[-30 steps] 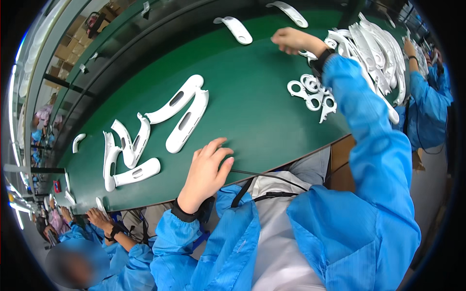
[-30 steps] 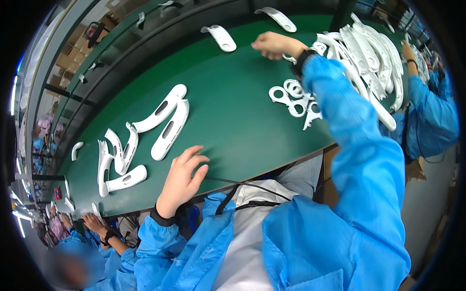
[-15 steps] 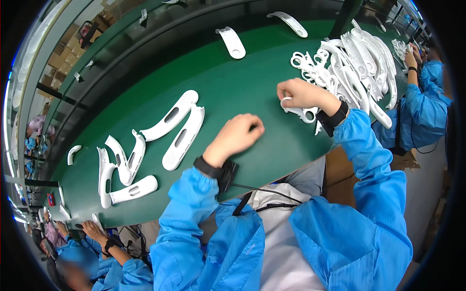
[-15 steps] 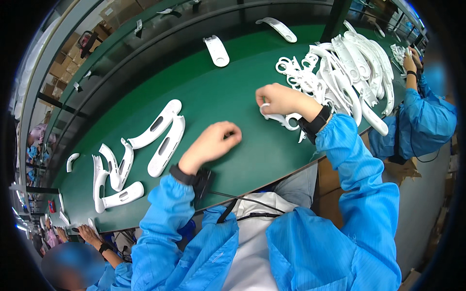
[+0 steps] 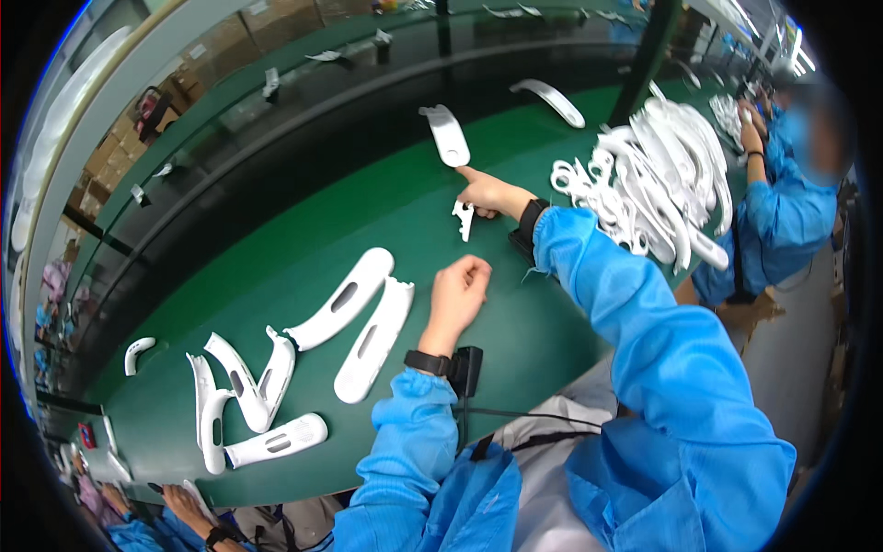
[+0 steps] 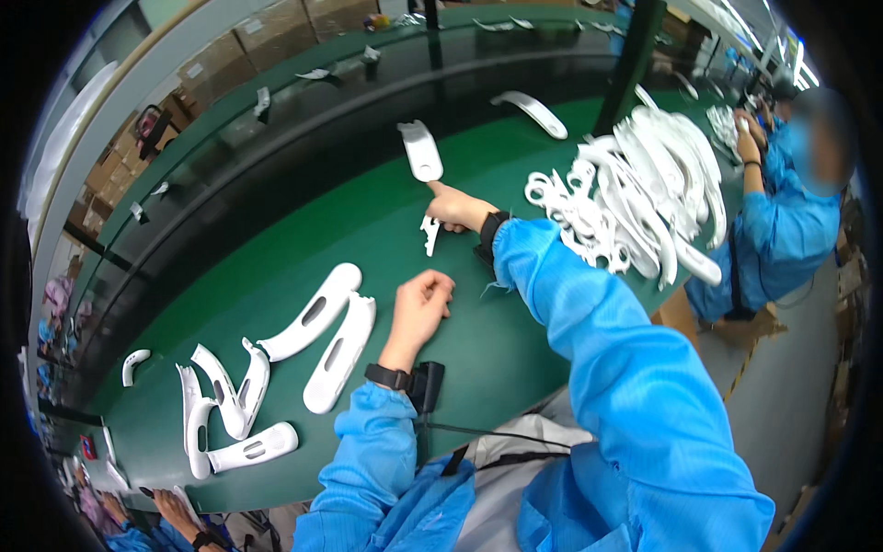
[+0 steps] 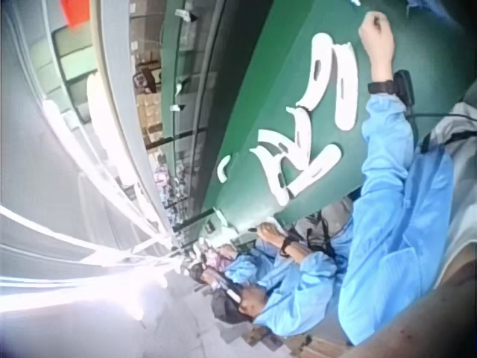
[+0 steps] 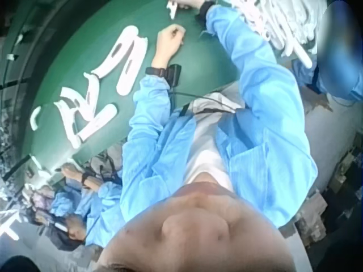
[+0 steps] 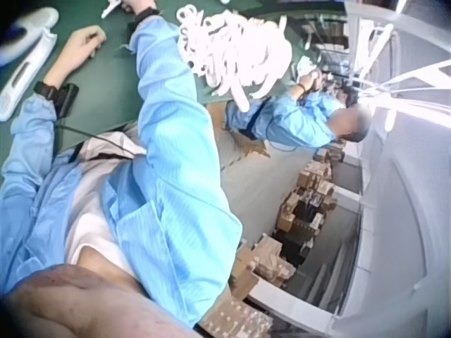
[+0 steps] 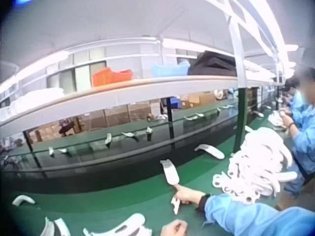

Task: Assembling and inspecting white plastic components at a factory assembly line.

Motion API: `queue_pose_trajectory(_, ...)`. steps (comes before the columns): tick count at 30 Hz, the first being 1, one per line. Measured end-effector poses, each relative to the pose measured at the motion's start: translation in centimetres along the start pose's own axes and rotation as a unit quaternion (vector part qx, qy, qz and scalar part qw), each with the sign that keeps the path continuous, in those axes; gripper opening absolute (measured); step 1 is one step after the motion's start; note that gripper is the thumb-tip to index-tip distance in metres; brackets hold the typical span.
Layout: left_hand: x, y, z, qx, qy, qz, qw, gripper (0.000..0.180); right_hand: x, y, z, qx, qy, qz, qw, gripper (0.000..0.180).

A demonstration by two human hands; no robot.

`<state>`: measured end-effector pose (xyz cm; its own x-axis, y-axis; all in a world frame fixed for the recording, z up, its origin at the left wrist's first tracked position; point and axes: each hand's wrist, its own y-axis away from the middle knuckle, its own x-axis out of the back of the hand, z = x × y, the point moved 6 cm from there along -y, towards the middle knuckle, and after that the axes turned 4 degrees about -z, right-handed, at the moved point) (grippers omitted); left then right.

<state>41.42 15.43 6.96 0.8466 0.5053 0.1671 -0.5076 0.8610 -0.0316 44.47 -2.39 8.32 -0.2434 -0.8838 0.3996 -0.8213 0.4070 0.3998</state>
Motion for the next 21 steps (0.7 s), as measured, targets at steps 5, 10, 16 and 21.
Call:
queue_pose_trajectory(5,0.6,0.4,-0.3,-0.045,-0.064,0.018,0.997,0.014,-1.6,-0.2,0.1,0.050,-0.042,0.017,0.998,0.043)
queue_pose_trajectory(10,0.9,0.9,1.8,-0.053,-0.075,0.069,0.993,0.013,-4.7,6.2,0.1,0.066,-0.194,-0.058,0.977,0.023)
queue_pose_trajectory(16,0.3,1.0,1.0,-0.061,0.019,0.037,0.997,0.018,-4.2,7.2,2.3,0.120,-0.240,-0.050,0.962,0.013)
queue_pose_trajectory(21,2.3,0.5,0.5,-0.022,0.209,0.063,0.976,0.009,-4.1,6.7,1.3,0.136,-0.266,-0.090,0.950,0.011)
